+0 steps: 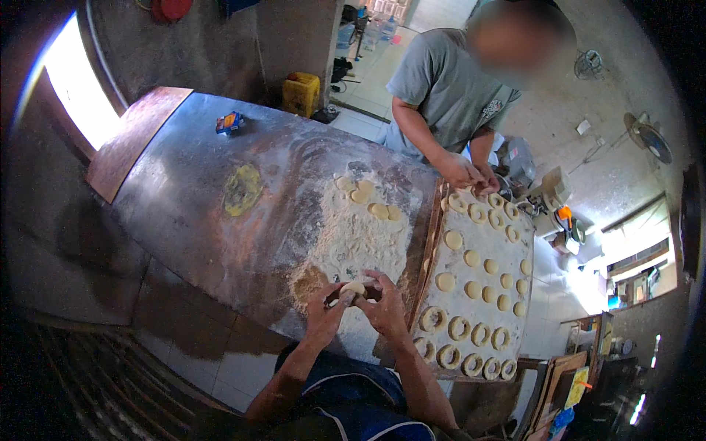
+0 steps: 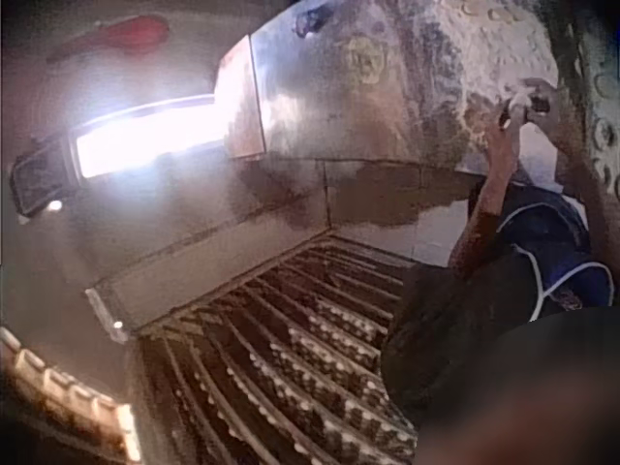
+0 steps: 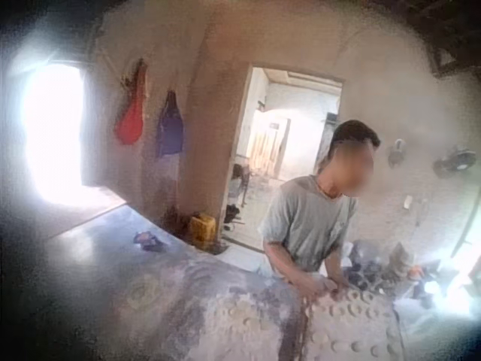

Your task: The person shapes small dough balls into ring shapes by hand and places them on a wooden board. Another person works alongside at the same table. The shaped dough rings are later placed on a multi-tiered wooden rack.

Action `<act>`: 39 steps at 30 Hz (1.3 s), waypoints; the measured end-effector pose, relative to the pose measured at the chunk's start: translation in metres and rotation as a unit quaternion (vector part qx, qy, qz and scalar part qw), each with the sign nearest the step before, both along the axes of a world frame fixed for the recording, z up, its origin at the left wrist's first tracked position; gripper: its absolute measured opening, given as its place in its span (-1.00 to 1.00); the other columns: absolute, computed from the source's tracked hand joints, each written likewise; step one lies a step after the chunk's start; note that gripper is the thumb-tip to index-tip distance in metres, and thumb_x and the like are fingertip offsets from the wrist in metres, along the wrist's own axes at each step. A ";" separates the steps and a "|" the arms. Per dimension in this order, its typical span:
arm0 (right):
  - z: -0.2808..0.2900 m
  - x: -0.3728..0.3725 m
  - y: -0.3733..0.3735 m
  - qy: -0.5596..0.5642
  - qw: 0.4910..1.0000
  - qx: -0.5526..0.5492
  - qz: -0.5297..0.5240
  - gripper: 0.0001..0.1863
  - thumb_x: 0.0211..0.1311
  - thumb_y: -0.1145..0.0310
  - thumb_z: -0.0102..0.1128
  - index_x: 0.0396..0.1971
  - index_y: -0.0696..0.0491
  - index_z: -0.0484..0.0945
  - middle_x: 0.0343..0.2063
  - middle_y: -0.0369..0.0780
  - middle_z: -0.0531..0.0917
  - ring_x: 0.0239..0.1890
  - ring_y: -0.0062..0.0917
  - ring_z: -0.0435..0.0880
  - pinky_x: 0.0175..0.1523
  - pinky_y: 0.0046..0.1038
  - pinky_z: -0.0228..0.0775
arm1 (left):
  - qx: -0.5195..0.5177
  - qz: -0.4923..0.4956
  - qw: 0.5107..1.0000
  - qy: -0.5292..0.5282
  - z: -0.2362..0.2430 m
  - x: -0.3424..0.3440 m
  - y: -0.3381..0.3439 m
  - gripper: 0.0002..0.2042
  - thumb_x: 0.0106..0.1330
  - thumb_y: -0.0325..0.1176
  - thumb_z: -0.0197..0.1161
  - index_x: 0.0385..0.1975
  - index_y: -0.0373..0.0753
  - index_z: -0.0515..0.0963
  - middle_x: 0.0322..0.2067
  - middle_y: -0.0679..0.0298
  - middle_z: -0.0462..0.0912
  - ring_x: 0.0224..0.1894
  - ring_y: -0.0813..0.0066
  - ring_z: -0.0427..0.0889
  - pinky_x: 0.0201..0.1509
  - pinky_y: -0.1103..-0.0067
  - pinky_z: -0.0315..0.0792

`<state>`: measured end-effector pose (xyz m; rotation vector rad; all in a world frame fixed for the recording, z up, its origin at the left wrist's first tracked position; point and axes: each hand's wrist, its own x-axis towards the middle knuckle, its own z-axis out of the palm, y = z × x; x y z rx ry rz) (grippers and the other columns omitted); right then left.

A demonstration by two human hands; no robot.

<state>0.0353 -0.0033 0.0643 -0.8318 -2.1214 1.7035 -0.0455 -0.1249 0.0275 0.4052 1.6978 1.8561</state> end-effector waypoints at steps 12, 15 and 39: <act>-0.035 0.007 0.024 0.027 0.990 -0.119 -0.077 -0.68 0.43 0.20 -0.06 -0.15 0.18 0.48 -0.30 -0.20 0.59 -0.30 -0.48 0.60 -0.14 -0.47 0.50 | 0.237 -0.108 0.950 -0.172 -0.017 -0.004 0.021 -0.67 0.33 -0.49 0.12 0.07 -0.19 0.31 -0.22 0.26 0.56 -0.17 0.38 0.61 -0.18 0.45 0.52; -0.050 0.014 0.027 -0.038 0.989 -0.129 -0.068 -0.58 0.46 0.12 -0.09 -0.04 0.19 0.50 -0.48 -0.18 0.59 -0.40 -0.41 0.61 -0.14 -0.31 0.46 | 0.311 -0.090 0.913 -0.248 -0.007 0.006 0.045 -0.75 0.34 -0.39 0.04 -0.02 -0.18 0.30 -0.27 0.26 0.52 -0.22 0.40 0.59 -0.20 0.45 0.51; -0.020 0.291 0.127 0.052 0.889 0.413 -0.189 -0.78 0.23 0.35 0.11 -0.24 0.18 0.52 -0.67 -0.09 0.53 -0.67 -0.17 0.51 -0.61 -0.17 0.25 | 0.130 -0.291 0.941 -0.111 -0.025 0.236 0.204 -0.73 0.44 -0.20 -0.07 -0.26 -0.26 0.47 -0.37 0.20 0.48 -0.37 0.30 0.47 -0.26 0.41 0.38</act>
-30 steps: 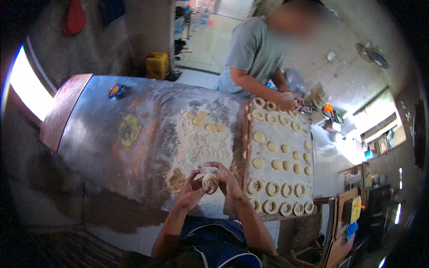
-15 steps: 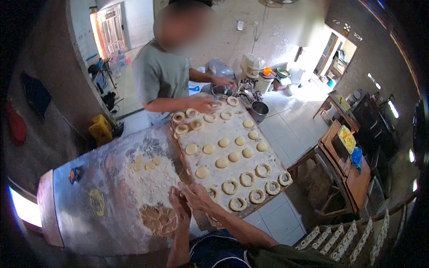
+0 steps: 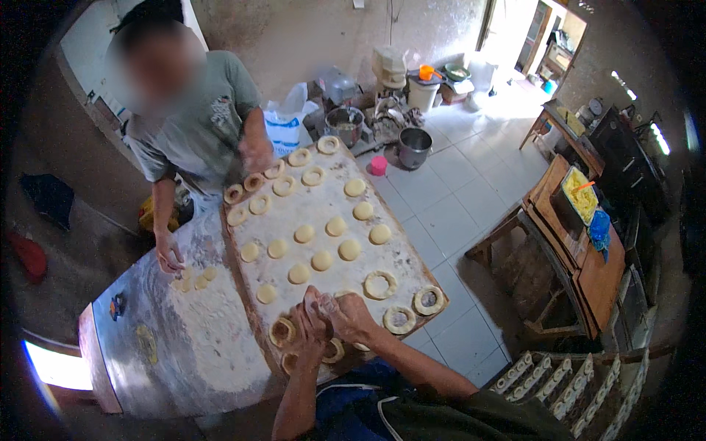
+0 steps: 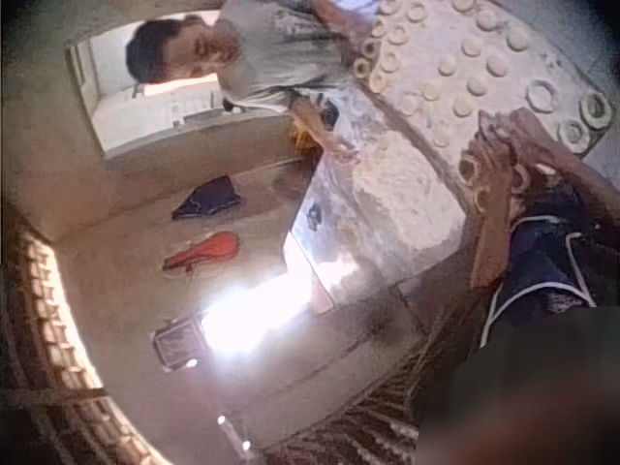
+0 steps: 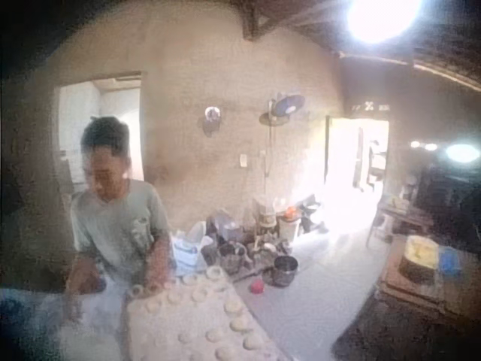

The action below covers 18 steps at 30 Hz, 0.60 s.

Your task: The person shapes small dough balls into ring shapes by hand and places them on a wooden board. Another person works alongside at the same table. The shaped dough rings are later placed on a multi-tiered wooden rack.

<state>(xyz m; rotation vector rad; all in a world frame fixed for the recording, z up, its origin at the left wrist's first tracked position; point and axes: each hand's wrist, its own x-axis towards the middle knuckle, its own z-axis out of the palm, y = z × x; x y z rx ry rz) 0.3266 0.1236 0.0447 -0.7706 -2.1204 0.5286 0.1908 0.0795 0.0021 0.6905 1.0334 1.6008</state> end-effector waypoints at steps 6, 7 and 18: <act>0.003 0.080 0.023 0.000 0.999 -0.042 -0.008 -0.78 0.11 0.39 0.20 -0.26 0.16 0.53 -0.68 -0.09 0.55 -0.66 -0.15 0.55 -0.60 -0.19 0.34 | 0.051 -0.009 0.855 0.516 0.005 0.068 0.033 -0.76 0.42 -0.21 -0.04 -0.24 -0.24 0.48 -0.43 0.28 0.48 -0.40 0.37 0.47 -0.32 0.45 0.40; 0.005 0.091 0.023 -0.002 0.989 -0.150 -0.016 -0.81 0.13 0.36 0.18 -0.29 0.13 0.54 -0.69 -0.11 0.54 -0.66 -0.16 0.55 -0.59 -0.19 0.35 | 0.096 0.006 0.780 0.618 0.007 0.080 0.036 -0.76 0.42 -0.21 -0.04 -0.23 -0.24 0.48 -0.44 0.29 0.48 -0.40 0.38 0.47 -0.33 0.46 0.40; 0.030 0.176 0.040 0.104 0.969 -0.222 -0.022 -0.72 -0.01 0.37 0.35 -0.31 0.17 0.53 -0.41 -0.06 0.62 -0.33 -0.17 0.66 -0.19 -0.17 0.44 | -0.039 -0.087 0.856 0.508 0.035 0.142 0.086 -0.71 0.37 -0.16 0.02 -0.29 -0.32 0.47 -0.41 0.06 0.53 -0.30 0.10 0.53 -0.24 0.38 0.40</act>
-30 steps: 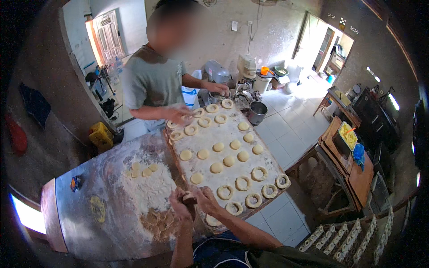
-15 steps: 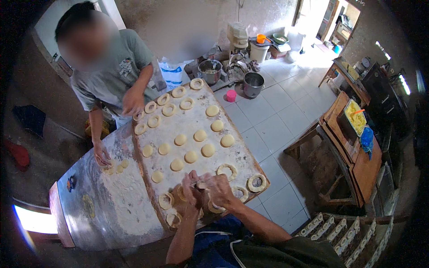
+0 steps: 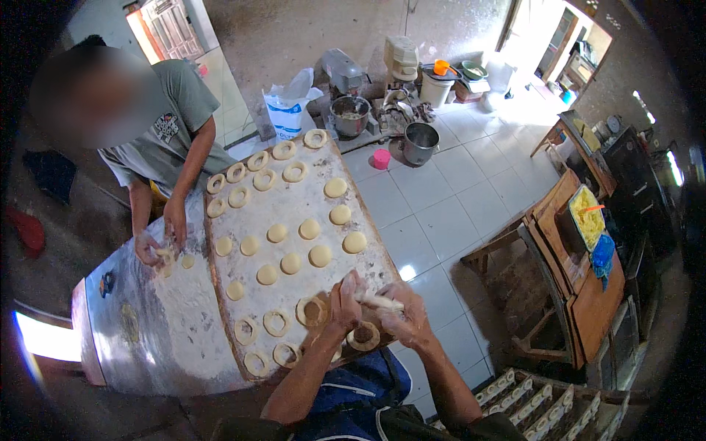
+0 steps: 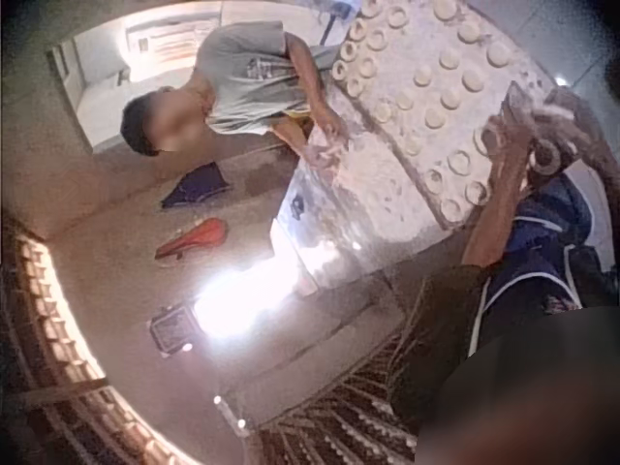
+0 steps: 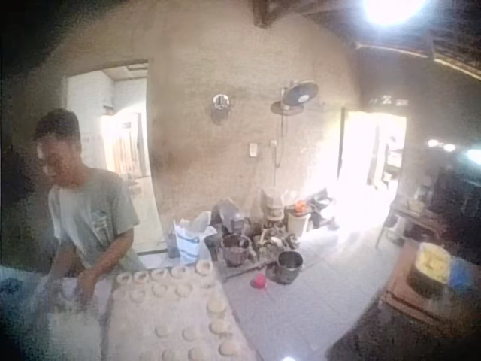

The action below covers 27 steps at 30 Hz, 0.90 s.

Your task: The person shapes small dough balls into ring shapes by hand and places them on a wooden board. Another person works alongside at the same table. The shaped dough rings are later placed on a multi-tiered wooden rack.

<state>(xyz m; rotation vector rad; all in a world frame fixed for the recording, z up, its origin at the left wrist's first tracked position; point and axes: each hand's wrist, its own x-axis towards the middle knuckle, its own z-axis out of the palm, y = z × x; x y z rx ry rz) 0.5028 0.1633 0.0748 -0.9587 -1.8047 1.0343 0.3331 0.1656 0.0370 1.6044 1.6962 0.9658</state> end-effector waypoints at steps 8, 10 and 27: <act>-0.022 0.026 0.016 -0.291 0.928 -0.095 -0.212 -0.38 0.05 0.36 0.40 0.12 0.20 0.40 -0.40 -0.11 0.61 -0.45 -0.34 0.63 -0.31 -0.34 0.51 | 0.031 0.027 0.974 0.221 -0.003 0.001 0.030 -0.72 0.25 -0.18 0.23 -0.15 -0.21 0.55 -0.24 0.10 0.61 -0.06 0.05 0.51 0.03 0.14 0.34; -0.029 0.029 0.019 -0.236 0.951 -0.096 -0.177 -0.40 0.05 0.30 0.41 0.10 0.17 0.42 -0.36 -0.09 0.59 -0.42 -0.31 0.63 -0.28 -0.30 0.51 | 0.036 -0.016 0.978 0.203 -0.001 -0.003 0.028 -0.72 0.21 -0.09 0.29 -0.25 -0.16 0.61 -0.27 0.18 0.62 -0.08 0.08 0.52 0.00 0.14 0.33; -0.052 -0.055 0.123 -0.306 0.927 0.210 0.052 -0.64 -0.02 0.45 0.24 -0.13 0.14 0.56 -0.15 -0.02 0.62 -0.07 -0.12 0.56 0.03 -0.20 0.39 | -0.058 0.043 0.926 0.372 0.047 -0.062 0.036 -0.73 0.29 -0.28 0.15 -0.09 -0.27 0.49 -0.13 -0.07 0.62 -0.09 -0.08 0.61 0.00 0.17 0.49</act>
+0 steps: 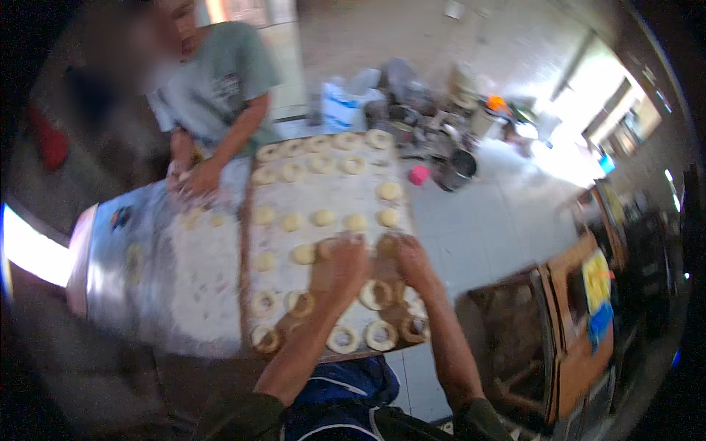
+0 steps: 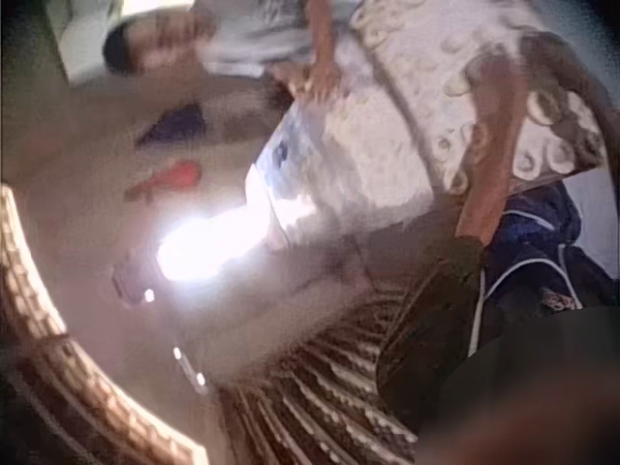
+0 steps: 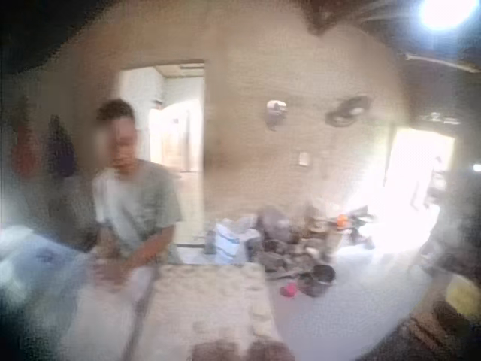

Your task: The person shapes small dough balls into ring shapes by hand and places them on a wooden board. Another person works alongside at the same table. The shaped dough rings are later placed on a multi-tiered wooden rack.

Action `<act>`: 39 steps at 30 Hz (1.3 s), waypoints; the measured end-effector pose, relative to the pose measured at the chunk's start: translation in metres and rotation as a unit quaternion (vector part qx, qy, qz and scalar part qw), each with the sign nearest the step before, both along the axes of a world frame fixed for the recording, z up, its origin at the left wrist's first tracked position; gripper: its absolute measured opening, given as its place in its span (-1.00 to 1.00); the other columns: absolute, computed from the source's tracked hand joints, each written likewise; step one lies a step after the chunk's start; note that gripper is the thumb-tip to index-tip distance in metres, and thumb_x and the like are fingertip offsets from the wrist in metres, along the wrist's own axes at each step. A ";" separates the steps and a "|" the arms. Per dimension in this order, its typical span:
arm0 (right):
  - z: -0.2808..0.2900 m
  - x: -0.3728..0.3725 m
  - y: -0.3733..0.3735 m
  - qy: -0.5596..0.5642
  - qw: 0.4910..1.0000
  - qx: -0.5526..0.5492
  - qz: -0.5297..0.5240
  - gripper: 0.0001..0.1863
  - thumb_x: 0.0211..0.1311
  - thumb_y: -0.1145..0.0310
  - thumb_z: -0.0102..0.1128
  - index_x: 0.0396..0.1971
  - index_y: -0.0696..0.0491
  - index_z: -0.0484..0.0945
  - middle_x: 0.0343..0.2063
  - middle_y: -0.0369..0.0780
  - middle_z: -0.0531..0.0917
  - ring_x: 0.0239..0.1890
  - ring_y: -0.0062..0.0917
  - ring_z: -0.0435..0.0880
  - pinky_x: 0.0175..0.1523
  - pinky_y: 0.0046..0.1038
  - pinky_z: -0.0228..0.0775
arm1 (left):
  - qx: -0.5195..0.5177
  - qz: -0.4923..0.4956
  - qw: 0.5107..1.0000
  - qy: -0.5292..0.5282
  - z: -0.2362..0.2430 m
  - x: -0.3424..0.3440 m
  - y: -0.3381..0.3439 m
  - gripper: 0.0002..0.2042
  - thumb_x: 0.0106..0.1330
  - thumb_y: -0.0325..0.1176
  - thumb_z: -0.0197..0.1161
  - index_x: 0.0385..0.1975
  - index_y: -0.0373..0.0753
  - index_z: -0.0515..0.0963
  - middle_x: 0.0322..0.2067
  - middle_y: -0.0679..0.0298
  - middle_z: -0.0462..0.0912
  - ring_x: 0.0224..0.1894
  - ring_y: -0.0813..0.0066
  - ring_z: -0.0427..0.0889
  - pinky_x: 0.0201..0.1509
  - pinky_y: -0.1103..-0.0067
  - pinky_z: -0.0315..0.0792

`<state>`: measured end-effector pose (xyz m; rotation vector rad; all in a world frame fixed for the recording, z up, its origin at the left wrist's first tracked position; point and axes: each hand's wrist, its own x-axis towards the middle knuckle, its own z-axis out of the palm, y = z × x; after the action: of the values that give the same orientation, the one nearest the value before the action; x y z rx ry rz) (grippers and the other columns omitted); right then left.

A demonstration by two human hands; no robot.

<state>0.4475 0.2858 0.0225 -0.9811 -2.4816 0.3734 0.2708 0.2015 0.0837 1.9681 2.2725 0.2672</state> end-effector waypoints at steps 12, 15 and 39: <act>0.056 -0.152 -0.086 0.087 0.928 -0.341 0.122 -0.69 -0.05 0.49 0.42 -0.24 0.16 0.61 -0.33 -0.13 0.70 -0.26 -0.43 0.70 -0.12 -0.35 0.53 | 0.344 0.389 0.800 -0.302 -0.059 -0.248 -0.260 -0.78 0.11 -0.57 0.37 -0.22 -0.30 0.63 -0.22 0.08 0.65 -0.20 0.15 0.67 -0.11 0.38 0.55; 0.028 -0.283 -0.149 0.111 0.918 -0.260 0.279 -0.71 0.00 0.41 0.36 -0.24 0.17 0.61 -0.33 -0.12 0.66 -0.25 -0.32 0.66 -0.13 -0.36 0.49 | 0.246 0.427 0.858 -0.146 -0.100 -0.317 -0.324 -0.77 0.12 -0.53 0.34 -0.20 -0.29 0.61 -0.24 0.05 0.61 -0.11 0.07 0.59 -0.09 0.27 0.48; 0.023 -0.382 -0.259 0.208 0.890 -0.400 0.070 -0.59 0.09 0.49 0.36 -0.04 0.15 0.50 -0.25 -0.15 0.69 -0.20 -0.51 0.68 -0.09 -0.42 0.55 | 0.264 0.214 0.763 -0.550 -0.057 -0.314 -0.283 -0.72 0.29 -0.32 0.33 -0.10 -0.36 0.62 -0.24 0.12 0.70 -0.23 0.44 0.67 -0.13 0.53 0.53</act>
<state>0.0657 0.0269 0.0457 -0.8607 -1.9893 1.5625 -0.0434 -0.0814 0.0271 0.8173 1.7667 1.7169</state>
